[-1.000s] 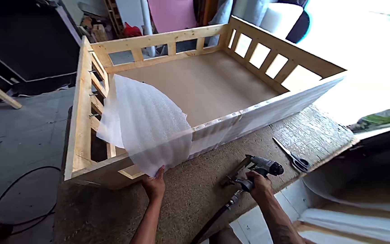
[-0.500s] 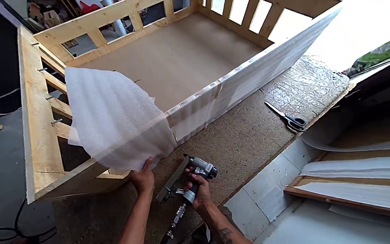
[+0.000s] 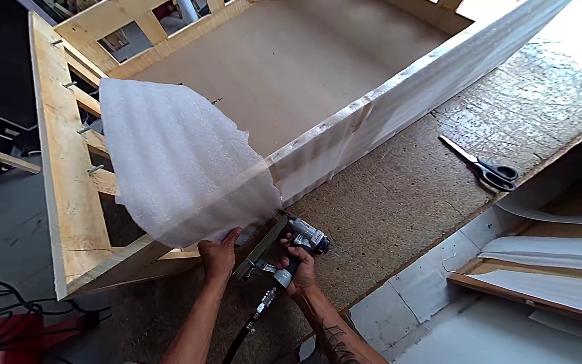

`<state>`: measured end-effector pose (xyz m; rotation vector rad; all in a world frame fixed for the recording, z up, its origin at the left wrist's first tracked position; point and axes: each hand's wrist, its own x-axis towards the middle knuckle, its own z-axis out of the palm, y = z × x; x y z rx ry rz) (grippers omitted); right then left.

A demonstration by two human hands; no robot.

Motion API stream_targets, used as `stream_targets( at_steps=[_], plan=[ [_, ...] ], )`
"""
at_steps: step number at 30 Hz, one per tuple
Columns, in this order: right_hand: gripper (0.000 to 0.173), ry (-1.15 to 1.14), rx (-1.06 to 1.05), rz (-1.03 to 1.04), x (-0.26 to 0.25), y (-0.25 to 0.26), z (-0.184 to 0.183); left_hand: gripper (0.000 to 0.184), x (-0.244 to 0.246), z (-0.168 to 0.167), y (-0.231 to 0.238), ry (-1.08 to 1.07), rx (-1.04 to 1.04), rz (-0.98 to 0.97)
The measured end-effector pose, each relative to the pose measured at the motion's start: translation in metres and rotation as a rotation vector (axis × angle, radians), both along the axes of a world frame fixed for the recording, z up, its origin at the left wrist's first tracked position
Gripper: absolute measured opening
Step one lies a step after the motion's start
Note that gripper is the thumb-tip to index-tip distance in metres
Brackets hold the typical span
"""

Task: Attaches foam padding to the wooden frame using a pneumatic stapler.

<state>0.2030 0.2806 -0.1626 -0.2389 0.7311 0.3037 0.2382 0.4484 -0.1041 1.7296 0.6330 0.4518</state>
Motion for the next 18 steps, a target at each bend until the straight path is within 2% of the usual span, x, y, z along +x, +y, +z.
stream_targets(
  at_steps=[2,6,16,18],
  plan=[
    [0.038,-0.006,0.012,-0.006,-0.008,0.003,0.003,0.06,-0.003,0.005,0.015,-0.01,0.075,-0.085],
    [0.038,-0.005,0.028,-0.024,-0.019,0.033,0.002,0.043,-0.001,0.015,0.045,0.057,0.212,-0.203],
    [0.041,-0.008,-0.006,-0.063,-0.061,0.12,-0.001,0.042,-0.004,0.02,0.06,0.102,0.235,-0.309],
    [0.04,-0.008,-0.003,-0.078,-0.068,0.126,0.0,0.036,-0.006,0.02,0.062,0.119,0.257,-0.336]
  ],
)
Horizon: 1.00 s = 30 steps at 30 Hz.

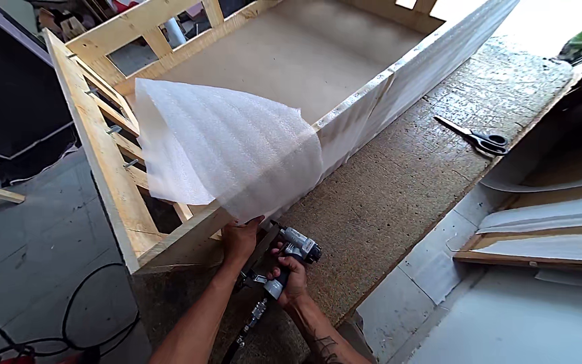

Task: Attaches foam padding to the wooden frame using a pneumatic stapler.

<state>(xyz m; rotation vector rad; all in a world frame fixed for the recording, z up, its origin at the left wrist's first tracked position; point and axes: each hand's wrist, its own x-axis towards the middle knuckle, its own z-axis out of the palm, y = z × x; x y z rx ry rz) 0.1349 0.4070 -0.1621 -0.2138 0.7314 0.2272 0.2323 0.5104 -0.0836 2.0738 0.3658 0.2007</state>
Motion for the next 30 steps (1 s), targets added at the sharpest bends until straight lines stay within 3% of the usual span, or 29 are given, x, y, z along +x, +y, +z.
stream_targets(
  at_steps=[5,9,10,12,14,16,19,21,23,27,30],
  plan=[
    [0.041,-0.025,0.031,0.012,-0.013,0.017,0.006,0.015,-0.012,0.016,0.001,0.043,0.039,-0.127],
    [0.034,-0.055,-0.007,0.058,-0.016,0.0,0.019,0.038,-0.054,0.072,0.004,0.25,0.123,-0.343],
    [0.034,-0.091,-0.033,0.053,-0.018,-0.014,0.027,0.048,-0.065,0.093,0.007,0.217,0.263,-0.412],
    [0.048,-0.215,-0.087,0.012,-0.021,-0.053,0.043,0.042,-0.074,0.133,0.011,-0.157,0.491,-0.437],
    [0.056,-0.318,-0.149,-0.049,-0.018,-0.09,0.061,0.039,-0.048,0.173,0.004,-0.511,0.602,-0.471],
    [0.061,-0.418,-0.196,-0.109,-0.011,-0.118,0.079,0.044,0.008,0.2,-0.022,-0.641,0.743,-0.613],
    [0.062,-0.557,-0.233,-0.151,0.003,-0.141,0.103,0.074,0.107,0.204,-0.075,-0.437,0.933,-0.89],
    [0.063,-0.604,-0.255,-0.162,0.01,-0.143,0.114,0.08,0.154,0.198,-0.098,-0.201,1.023,-0.994],
    [0.063,-0.608,-0.234,-0.164,0.017,-0.141,0.12,0.08,0.177,0.199,-0.105,-0.154,1.122,-1.045],
    [0.064,-0.544,-0.207,-0.135,0.038,-0.128,0.123,0.068,0.181,0.231,-0.104,-0.531,1.267,-0.992],
    [0.06,-0.541,-0.173,-0.122,0.054,-0.117,0.126,0.064,0.188,0.231,-0.102,-0.63,1.337,-0.964]
  ],
)
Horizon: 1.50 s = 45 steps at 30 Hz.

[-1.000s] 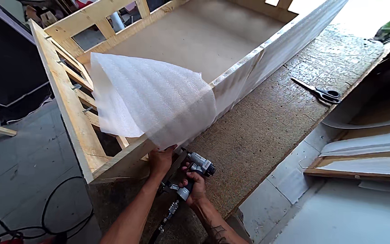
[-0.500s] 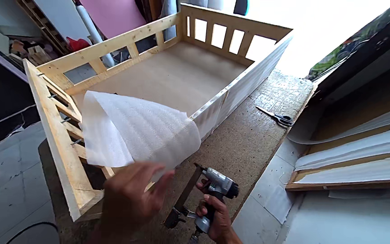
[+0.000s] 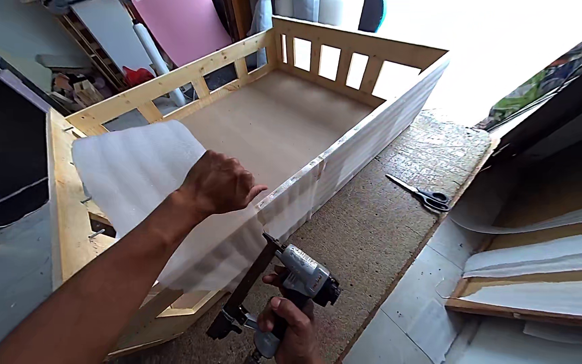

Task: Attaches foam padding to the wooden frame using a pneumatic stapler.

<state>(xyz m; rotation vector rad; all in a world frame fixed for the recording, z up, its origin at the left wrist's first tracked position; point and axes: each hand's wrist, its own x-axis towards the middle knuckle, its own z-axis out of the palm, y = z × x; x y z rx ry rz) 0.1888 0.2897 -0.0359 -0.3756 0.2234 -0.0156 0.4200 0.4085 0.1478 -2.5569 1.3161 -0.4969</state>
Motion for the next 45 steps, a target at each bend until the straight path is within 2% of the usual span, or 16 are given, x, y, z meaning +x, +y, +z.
stream_targets(
  at_steps=[5,8,10,12,15,17,20,23,26,31,37,43,45],
  plan=[
    [0.056,0.037,0.0,-0.001,0.015,0.018,0.006,0.066,0.02,-0.026,0.014,-0.057,-0.18,-0.002],
    [0.054,-0.028,-0.072,0.014,0.01,0.006,0.018,0.066,0.029,-0.051,0.024,-0.07,-0.325,-0.032],
    [0.05,-0.117,-0.273,0.052,0.007,-0.017,0.035,0.065,0.031,-0.064,0.028,-0.054,-0.408,-0.04],
    [0.04,-0.156,-0.562,0.088,0.012,-0.051,0.062,0.064,0.033,-0.073,0.028,-0.028,-0.462,-0.03],
    [0.03,-0.243,-1.025,0.149,0.037,-0.099,0.122,0.062,0.036,-0.078,0.027,0.039,-0.476,0.014],
    [0.032,-0.291,-1.299,0.25,0.062,-0.116,0.168,0.06,0.037,-0.079,0.026,0.102,-0.459,0.036],
    [0.026,-0.241,-1.524,0.473,0.095,-0.118,0.211,0.059,0.037,-0.081,0.026,0.166,-0.457,0.046],
    [0.021,-0.194,-1.583,0.683,0.114,-0.107,0.225,0.056,0.038,-0.08,0.026,0.193,-0.469,0.047],
    [0.02,-0.142,-1.606,0.766,0.117,-0.093,0.223,0.055,0.037,-0.074,0.028,0.257,-0.454,0.073],
    [0.021,-0.057,-1.652,0.777,0.111,-0.077,0.223,0.053,0.036,-0.069,0.026,0.287,-0.424,0.096],
    [0.019,-0.128,-1.64,0.867,0.094,-0.042,0.225,0.051,0.035,-0.063,0.028,0.336,-0.397,0.12],
    [0.016,-0.209,-1.624,0.888,0.073,-0.006,0.225,0.052,0.035,-0.061,0.031,0.282,-0.429,0.084],
    [0.016,-0.163,-1.662,0.939,0.068,0.005,0.223,0.051,0.037,-0.062,0.035,0.195,-0.526,0.053]
  ],
)
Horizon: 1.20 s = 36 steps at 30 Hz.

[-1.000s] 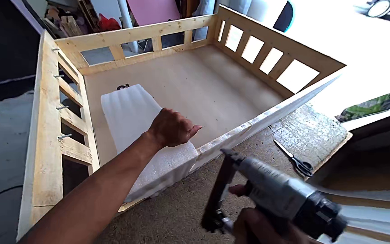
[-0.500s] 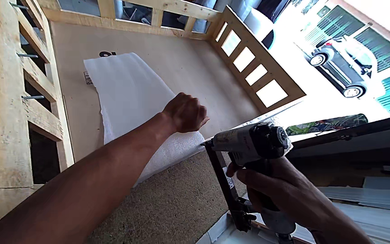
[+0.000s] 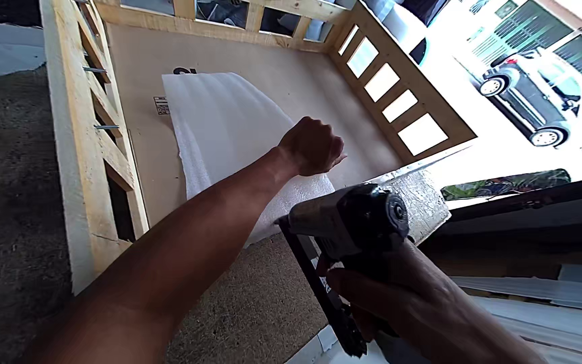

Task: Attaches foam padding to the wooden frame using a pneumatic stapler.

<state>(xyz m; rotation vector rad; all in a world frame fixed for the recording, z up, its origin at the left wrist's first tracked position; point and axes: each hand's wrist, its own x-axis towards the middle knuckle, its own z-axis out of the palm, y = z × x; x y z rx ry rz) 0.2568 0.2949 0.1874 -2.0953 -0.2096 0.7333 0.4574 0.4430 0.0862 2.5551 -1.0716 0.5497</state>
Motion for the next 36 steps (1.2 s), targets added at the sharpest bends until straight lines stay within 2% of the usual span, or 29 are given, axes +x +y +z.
stream_targets(
  at_steps=[2,3,5,7,8,10,12,14,15,17,20,23,25,27,32,36],
  plan=[
    [0.015,0.02,0.019,-0.013,-0.006,0.005,0.005,0.045,-0.001,0.016,0.014,-0.077,-0.136,0.099],
    [0.015,0.01,0.05,-0.013,-0.007,0.005,0.008,0.05,-0.007,0.034,0.029,-0.05,-0.185,0.21],
    [0.017,-0.011,0.078,0.002,-0.012,0.004,0.011,0.078,-0.04,0.072,0.068,0.116,-0.178,0.515],
    [0.018,-0.014,0.064,0.013,-0.014,0.005,0.014,0.097,-0.088,0.085,0.104,0.366,-0.124,0.765],
    [0.018,-0.015,0.053,0.021,-0.014,0.007,0.015,0.105,-0.109,0.082,0.116,0.529,-0.12,0.817],
    [0.018,-0.012,0.037,0.023,-0.014,0.015,0.016,0.114,-0.136,0.059,0.125,0.877,-0.177,0.778],
    [0.018,0.0,0.0,0.026,-0.015,0.024,0.014,0.116,-0.146,0.024,0.122,1.04,-0.421,0.688],
    [0.017,0.019,-0.016,0.027,-0.015,0.034,0.01,0.107,-0.147,0.007,0.119,0.929,-0.676,0.64],
    [0.015,0.028,-0.03,0.025,-0.015,0.039,0.008,0.104,-0.147,0.007,0.117,0.839,-0.708,0.625],
    [0.013,0.021,-0.07,0.009,-0.018,0.045,0.007,0.093,-0.148,0.01,0.114,0.72,-0.675,0.615],
    [0.015,-0.192,-0.07,-0.026,-0.033,0.032,-0.005,0.078,-0.151,0.01,0.112,0.634,-0.604,0.607],
    [0.025,-0.397,0.22,-0.177,-0.062,0.001,-0.047,0.063,-0.155,0.011,0.112,0.599,-0.541,0.605],
    [0.029,-0.431,0.47,-0.288,-0.083,-0.007,-0.085,0.051,-0.157,0.011,0.111,0.574,-0.502,0.606],
    [0.032,-0.394,0.626,-0.334,-0.101,0.0,-0.12,0.043,-0.158,0.008,0.108,0.535,-0.46,0.607],
    [0.028,-0.355,0.723,-0.384,-0.113,0.041,-0.183,0.035,-0.158,0.0,0.105,0.484,-0.402,0.661],
    [0.027,-0.35,0.842,-0.385,-0.11,0.041,-0.199,0.033,-0.157,-0.004,0.104,0.426,-0.408,0.66]
  ],
)
